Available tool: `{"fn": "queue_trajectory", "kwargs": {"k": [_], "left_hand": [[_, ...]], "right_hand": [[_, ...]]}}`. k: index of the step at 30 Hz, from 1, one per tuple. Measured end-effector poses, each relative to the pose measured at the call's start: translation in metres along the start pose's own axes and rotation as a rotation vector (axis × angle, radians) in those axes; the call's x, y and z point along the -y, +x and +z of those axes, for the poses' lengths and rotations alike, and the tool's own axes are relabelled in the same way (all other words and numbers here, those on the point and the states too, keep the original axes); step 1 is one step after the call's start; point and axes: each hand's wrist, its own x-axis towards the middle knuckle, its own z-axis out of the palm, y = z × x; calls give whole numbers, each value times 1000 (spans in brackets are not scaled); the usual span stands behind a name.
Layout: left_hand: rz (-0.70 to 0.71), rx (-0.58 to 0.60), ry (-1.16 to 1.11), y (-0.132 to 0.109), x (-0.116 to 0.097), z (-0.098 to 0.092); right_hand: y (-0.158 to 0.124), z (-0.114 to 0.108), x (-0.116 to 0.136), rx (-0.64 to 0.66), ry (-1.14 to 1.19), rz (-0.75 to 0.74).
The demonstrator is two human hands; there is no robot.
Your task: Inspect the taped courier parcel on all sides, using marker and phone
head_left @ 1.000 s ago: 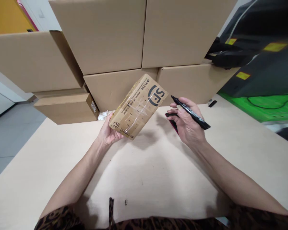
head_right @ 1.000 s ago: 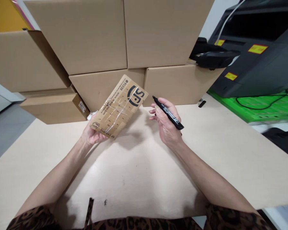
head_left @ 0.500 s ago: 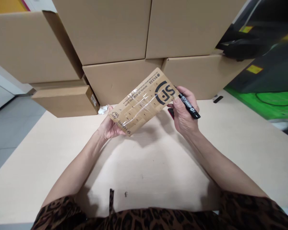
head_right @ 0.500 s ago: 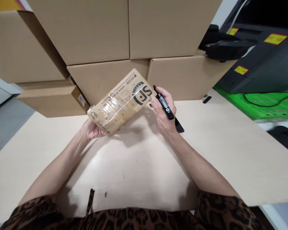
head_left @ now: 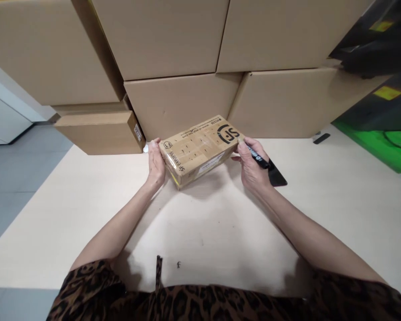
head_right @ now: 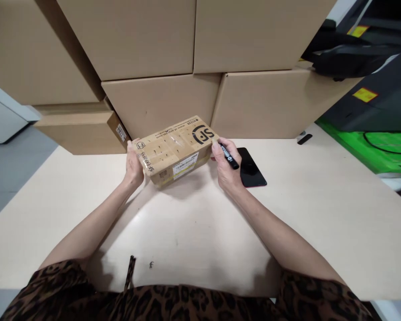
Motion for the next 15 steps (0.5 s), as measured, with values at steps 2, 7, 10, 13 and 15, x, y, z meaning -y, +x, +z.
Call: {"fn": "queue_trajectory", "kwargs": {"k": [2, 7, 10, 13, 15], "left_hand": [[260, -89, 73, -5, 0, 3], [734, 122, 390, -24, 0, -3], [919, 225, 711, -35, 3, -11], [964, 142, 841, -41, 10, -13], [948, 110, 831, -41, 14, -12]], "right_hand": [[-2, 2, -1, 17, -14, 16], [-4, 0, 3, 21, -14, 34], [-3, -2, 3, 36, -21, 11], [2, -4, 5, -1, -34, -13], [6, -4, 12, -54, -20, -38]]}}
